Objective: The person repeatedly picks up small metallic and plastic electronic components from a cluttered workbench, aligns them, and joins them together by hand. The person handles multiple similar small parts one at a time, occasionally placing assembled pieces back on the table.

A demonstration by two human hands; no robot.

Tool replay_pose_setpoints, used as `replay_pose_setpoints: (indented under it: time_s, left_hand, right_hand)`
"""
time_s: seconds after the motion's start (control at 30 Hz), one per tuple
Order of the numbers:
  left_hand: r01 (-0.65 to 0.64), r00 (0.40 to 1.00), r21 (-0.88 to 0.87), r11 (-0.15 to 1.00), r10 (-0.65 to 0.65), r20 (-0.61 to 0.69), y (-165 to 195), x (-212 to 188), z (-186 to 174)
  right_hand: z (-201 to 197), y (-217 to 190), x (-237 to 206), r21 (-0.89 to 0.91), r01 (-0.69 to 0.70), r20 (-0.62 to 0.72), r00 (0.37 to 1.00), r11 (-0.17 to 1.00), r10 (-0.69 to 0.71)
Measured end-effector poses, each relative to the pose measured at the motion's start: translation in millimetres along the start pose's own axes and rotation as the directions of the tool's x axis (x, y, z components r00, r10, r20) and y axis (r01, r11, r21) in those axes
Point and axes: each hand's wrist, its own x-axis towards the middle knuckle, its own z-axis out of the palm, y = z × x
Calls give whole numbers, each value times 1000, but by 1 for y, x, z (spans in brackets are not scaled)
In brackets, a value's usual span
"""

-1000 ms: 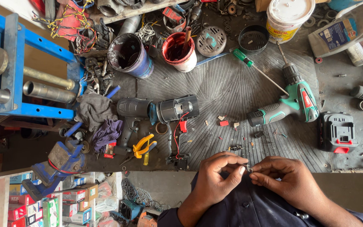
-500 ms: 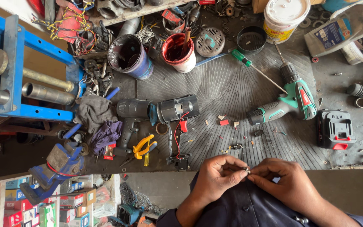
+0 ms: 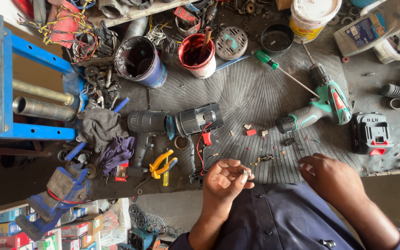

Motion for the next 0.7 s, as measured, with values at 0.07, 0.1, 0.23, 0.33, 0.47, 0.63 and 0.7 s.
replay_pose_setpoints:
  time_s: [0.07, 0.1, 0.23, 0.33, 0.47, 0.63, 0.7]
  left_hand:
    - [-21, 999, 25, 999, 20, 34, 8, 0, -9]
    - [-26, 999, 86, 996, 23, 37, 11, 2, -12]
    - [-115, 993, 628, 769, 96, 63, 24, 24, -20]
    - [-169, 985, 859, 483, 119, 126, 29, 40, -24]
    - [-177, 982, 893, 415, 16, 187, 22, 64, -31]
    - [-97, 988, 826, 556, -48, 149, 2, 78, -42]
    - [-108, 987, 822, 560, -39, 156, 1, 84, -43]
  right_hand:
    - [3, -11, 6, 36, 28, -35, 999, 999, -27]
    - [4, -17, 7, 24, 23, -42, 999, 999, -22]
    - [12, -51, 16, 44, 67, -108, 992, 997, -62]
    - [18, -69, 20, 43, 200, -186, 964, 979, -189]
    - [24, -74, 21, -19, 327, -254, 912, 945, -321]
    - [33, -69, 19, -10, 329, -264, 910, 944, -320]
    - [33, -69, 21, -6, 316, -305, 903, 949, -303]
